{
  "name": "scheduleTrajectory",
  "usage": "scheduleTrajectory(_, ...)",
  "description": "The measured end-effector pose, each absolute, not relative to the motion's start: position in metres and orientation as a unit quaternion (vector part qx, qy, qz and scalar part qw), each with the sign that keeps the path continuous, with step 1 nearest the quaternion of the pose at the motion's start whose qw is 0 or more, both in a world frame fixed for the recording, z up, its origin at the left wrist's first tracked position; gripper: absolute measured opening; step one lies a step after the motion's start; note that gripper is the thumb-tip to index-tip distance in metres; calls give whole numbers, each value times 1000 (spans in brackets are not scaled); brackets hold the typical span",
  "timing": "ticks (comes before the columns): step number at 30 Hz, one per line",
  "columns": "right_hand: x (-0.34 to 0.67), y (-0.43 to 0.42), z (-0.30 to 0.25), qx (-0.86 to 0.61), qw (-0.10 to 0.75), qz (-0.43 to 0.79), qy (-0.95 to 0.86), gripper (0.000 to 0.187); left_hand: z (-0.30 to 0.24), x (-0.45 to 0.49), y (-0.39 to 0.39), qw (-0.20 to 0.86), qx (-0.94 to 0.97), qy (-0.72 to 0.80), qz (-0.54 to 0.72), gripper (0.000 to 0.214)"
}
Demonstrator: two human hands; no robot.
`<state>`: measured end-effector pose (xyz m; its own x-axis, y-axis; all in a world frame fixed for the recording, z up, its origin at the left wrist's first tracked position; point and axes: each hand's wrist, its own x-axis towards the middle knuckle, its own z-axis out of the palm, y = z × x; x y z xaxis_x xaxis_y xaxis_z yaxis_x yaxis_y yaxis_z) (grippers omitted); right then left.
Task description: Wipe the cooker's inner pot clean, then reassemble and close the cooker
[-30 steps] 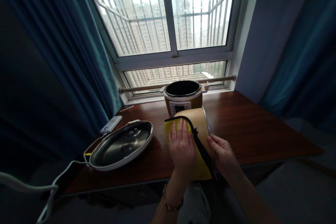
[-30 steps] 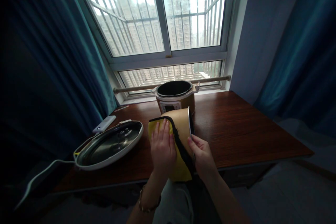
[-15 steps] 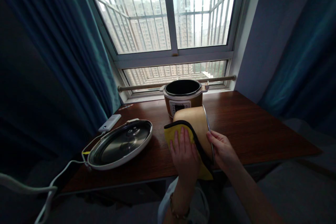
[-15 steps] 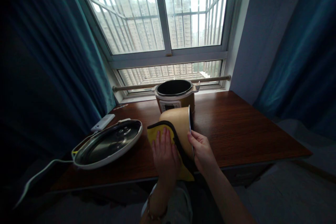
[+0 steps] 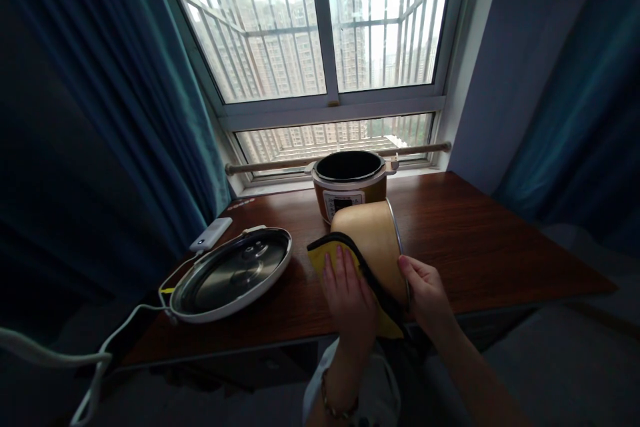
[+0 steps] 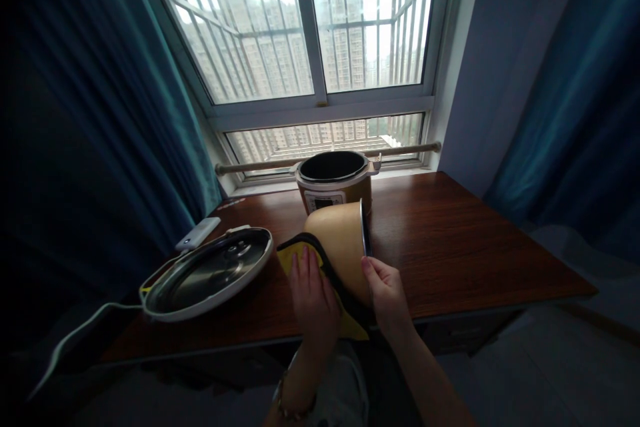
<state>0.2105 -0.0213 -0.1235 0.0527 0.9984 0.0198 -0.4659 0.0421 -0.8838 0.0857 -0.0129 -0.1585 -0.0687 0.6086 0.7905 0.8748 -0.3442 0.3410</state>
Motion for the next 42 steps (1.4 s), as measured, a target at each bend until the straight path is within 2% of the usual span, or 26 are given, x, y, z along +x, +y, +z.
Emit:
scheduleTrajectory(7,204,-12,-102,-355,636,595,-339,31,-168,117,-36,191,-744,-502,-397,53)
scheduleTrajectory(13,212,-3,-87,-341,611,638,-323,29,-170,115,-26,222,-743,-486,-403,44)
scheduleTrajectory(17,213,3,-81,-336,602,651,-318,31,-175,98,-16,195,-717,-533,-404,52)
scheduleTrajectory(20,212,8,-80,-342,605,645,-318,32,-183,90,-14,146,-676,-561,-455,58)
scheduleTrajectory(24,211,8,-86,-331,603,641,-341,37,-193,88,-16,104,-658,-555,-498,60)
scheduleTrajectory(30,213,-11,-114,-373,622,583,-366,35,-197,89,-16,90,-662,-553,-497,61)
scheduleTrajectory(36,208,-18,-138,-418,646,519,-371,35,-198,93,-20,109,-657,-555,-499,59)
scheduleTrajectory(42,197,-22,-127,-426,656,517,-348,31,-202,109,-35,170,-724,-509,-433,45)
